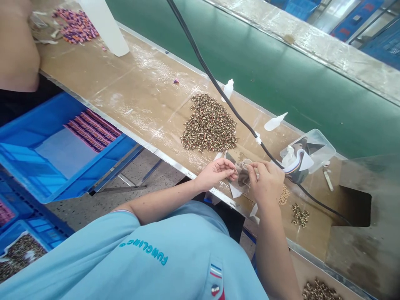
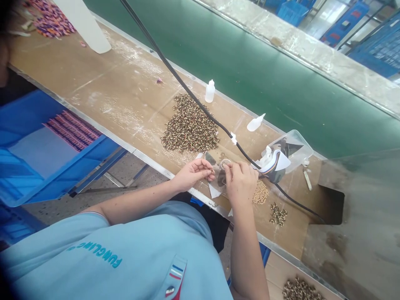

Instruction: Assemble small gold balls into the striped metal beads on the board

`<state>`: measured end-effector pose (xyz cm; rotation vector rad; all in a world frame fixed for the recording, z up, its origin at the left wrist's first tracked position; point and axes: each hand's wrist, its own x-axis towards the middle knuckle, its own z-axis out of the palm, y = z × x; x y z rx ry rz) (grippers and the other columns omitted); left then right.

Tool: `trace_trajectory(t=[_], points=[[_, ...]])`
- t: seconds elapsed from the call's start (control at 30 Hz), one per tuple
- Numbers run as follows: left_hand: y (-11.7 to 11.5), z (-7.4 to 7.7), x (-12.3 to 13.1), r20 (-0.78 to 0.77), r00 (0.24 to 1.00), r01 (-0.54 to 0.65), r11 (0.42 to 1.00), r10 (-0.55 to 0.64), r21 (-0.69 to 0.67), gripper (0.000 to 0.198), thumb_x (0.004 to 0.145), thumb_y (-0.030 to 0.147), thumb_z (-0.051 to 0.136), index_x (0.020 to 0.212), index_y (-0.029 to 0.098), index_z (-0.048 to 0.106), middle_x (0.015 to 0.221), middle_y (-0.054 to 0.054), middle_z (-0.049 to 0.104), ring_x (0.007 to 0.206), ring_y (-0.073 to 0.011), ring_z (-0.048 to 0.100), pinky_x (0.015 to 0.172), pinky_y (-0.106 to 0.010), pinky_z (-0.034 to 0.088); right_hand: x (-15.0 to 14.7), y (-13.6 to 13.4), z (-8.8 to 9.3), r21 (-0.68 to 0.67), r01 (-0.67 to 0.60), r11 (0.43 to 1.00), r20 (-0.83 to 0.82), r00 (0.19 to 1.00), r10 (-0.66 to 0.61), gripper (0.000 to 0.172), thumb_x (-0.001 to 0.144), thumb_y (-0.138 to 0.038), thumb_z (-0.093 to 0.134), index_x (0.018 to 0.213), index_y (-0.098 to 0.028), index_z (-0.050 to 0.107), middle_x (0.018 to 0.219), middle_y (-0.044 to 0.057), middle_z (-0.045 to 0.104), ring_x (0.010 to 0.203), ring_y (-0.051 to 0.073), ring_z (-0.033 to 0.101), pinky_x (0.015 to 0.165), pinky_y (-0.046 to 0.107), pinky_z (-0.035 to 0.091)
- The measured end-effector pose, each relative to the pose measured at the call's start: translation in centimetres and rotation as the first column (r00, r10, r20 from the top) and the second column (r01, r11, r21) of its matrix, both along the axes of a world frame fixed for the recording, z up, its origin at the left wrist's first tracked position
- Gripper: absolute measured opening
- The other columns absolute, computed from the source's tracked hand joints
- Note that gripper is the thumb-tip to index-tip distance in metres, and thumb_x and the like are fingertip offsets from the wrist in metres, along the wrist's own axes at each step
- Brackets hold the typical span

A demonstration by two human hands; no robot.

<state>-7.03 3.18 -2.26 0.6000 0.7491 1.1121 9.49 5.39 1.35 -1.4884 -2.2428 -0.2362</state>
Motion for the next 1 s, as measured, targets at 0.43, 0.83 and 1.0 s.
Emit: trace_trajectory(t=[0.43,0.83,1.0], points=[[0.0,-0.1,-0.1,-0.01,1.0,-0.003,1.0,0.003,0.006,0.04,0.063,0.039,0.078,0.082,0.011,0.057,0.067,-0.002,0.066,0.065,-0.0115,0.065,0.067,-0.026,0.052,0.8,-0.3,-0.9,0.093,0.13,0.987,-0.1,0.988,-0.121,0.034,0.092,-0.042,0.042,0.074,-0.019,0.061,0.08,0.005,0.063,0.078,0.018,0.055,0.074,0.031,0.032],[0.0,-0.2,0.1,-0.009,1.0,-0.008,1.0,0.008,-0.014,0.038,0.062,0.037,0.079,0.08,0.011,0.057,0.067,-0.002,0.066,0.064,-0.011,0.066,0.065,-0.024,0.052,-0.3,-2.4,0.8,0.063,0.07,0.996,-0.264,0.963,-0.051,0.028,0.091,-0.039,0.045,0.076,-0.019,0.058,0.079,0.006,0.064,0.078,0.018,0.057,0.072,0.03,0.039],[-0.1,-0.3,0.1,-0.001,1.0,-0.005,1.0,0.005,-0.016,0.044,0.059,0.042,0.08,0.08,0.011,0.057,0.069,-0.003,0.067,0.064,-0.012,0.066,0.065,-0.025,0.053,-0.5,-2.3,0.6,0.077,0.052,0.996,-0.25,0.968,-0.031,0.027,0.091,-0.037,0.047,0.075,-0.019,0.059,0.08,0.007,0.065,0.078,0.017,0.057,0.072,0.03,0.038]])
